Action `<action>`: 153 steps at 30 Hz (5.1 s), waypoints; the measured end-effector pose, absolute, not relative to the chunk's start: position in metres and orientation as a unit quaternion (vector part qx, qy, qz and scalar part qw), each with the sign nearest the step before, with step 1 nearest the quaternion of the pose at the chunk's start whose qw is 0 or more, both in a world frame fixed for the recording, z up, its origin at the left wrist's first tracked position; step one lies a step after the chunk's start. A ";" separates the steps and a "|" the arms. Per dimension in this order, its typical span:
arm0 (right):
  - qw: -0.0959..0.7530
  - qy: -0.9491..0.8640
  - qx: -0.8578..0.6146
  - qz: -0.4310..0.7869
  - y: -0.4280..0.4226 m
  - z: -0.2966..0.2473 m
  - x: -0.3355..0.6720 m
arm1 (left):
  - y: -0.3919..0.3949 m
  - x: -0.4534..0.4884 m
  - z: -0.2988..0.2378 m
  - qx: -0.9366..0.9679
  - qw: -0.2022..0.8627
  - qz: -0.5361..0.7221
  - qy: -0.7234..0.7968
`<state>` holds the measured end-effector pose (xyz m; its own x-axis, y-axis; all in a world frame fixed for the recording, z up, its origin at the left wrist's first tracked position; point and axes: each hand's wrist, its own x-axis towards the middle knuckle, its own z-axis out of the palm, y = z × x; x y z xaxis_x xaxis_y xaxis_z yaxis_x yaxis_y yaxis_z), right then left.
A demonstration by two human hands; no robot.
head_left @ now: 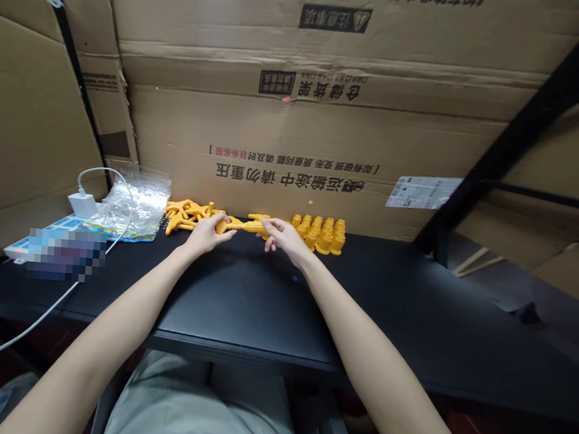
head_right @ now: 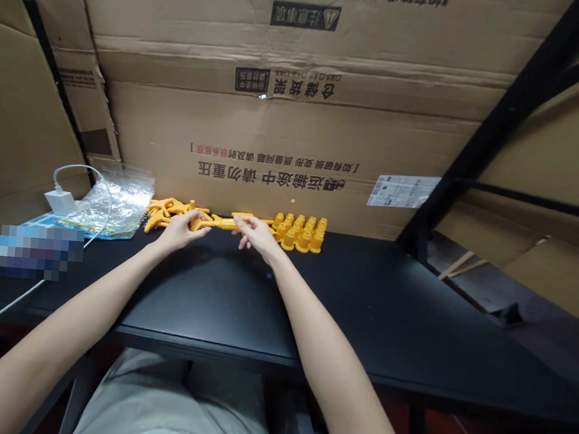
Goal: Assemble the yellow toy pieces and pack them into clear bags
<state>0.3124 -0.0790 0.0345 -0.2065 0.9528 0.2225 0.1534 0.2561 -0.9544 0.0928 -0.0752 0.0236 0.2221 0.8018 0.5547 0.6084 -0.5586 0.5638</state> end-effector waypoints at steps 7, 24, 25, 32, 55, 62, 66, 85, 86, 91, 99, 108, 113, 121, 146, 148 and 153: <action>0.469 -0.694 -0.368 0.403 -0.073 0.028 0.318 | -0.076 0.092 0.024 0.776 0.097 0.424 0.456; 0.493 -0.500 -0.451 0.551 -0.088 0.042 0.298 | -0.076 0.093 0.023 0.797 -0.021 0.420 0.435; 0.495 -0.477 -0.454 0.567 -0.089 0.043 0.296 | -0.076 0.093 0.023 0.797 -0.032 0.422 0.431; 0.465 -0.414 -0.497 0.605 -0.092 0.047 0.293 | -0.074 0.094 0.019 0.803 -0.063 0.421 0.418; 0.524 -0.643 -0.559 0.022 -0.048 -0.004 0.344 | -0.064 0.091 -0.002 0.857 0.010 0.268 0.441; 0.362 -0.699 -0.610 -0.087 -0.041 -0.016 0.344 | -0.065 0.092 -0.001 0.863 0.011 0.256 0.436; 0.313 -0.671 -0.668 -0.072 -0.043 -0.014 0.344 | -0.065 0.091 -0.001 0.867 0.012 0.250 0.432; 0.206 -0.719 -0.663 0.019 -0.050 -0.007 0.339 | -0.065 0.090 0.000 0.873 0.020 0.254 0.416; 0.225 -0.719 -0.658 0.006 -0.051 -0.003 0.340 | -0.065 0.090 0.001 0.873 0.021 0.253 0.416; 0.302 -0.667 -0.673 -0.103 -0.061 0.023 0.355 | -0.066 0.091 0.002 0.873 0.027 0.252 0.416; 0.250 -0.598 -0.754 -0.105 -0.052 0.020 0.385 | -0.068 0.092 0.003 0.871 0.034 0.265 0.413; 0.204 -0.633 -0.744 0.063 -0.067 0.033 0.356 | -0.070 0.094 0.006 0.876 0.033 0.223 0.426; 0.285 -0.686 -0.651 0.157 -0.072 0.024 0.330 | -0.066 0.092 0.005 0.863 0.012 0.246 0.442; 0.302 -0.727 -0.583 0.200 -0.069 0.003 0.317 | -0.032 0.097 0.015 0.820 -0.028 0.268 0.505; 0.227 -0.769 -0.595 0.058 -0.074 0.006 0.309 | -0.018 0.111 0.041 0.324 0.479 0.690 0.435; 0.244 -0.770 -0.588 0.041 -0.073 0.005 0.308 | -0.029 0.108 0.042 0.308 0.505 0.694 0.411; 0.290 -0.786 -0.546 0.016 -0.069 -0.001 0.308 | -0.055 0.109 0.030 0.301 0.565 0.670 0.376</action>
<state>0.3084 -0.0693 -0.0006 -0.2347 0.8677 0.4383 0.8493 0.4024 -0.3418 0.1087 -0.0547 0.0297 -0.1803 0.9834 -0.0215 -0.5305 -0.0788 0.8440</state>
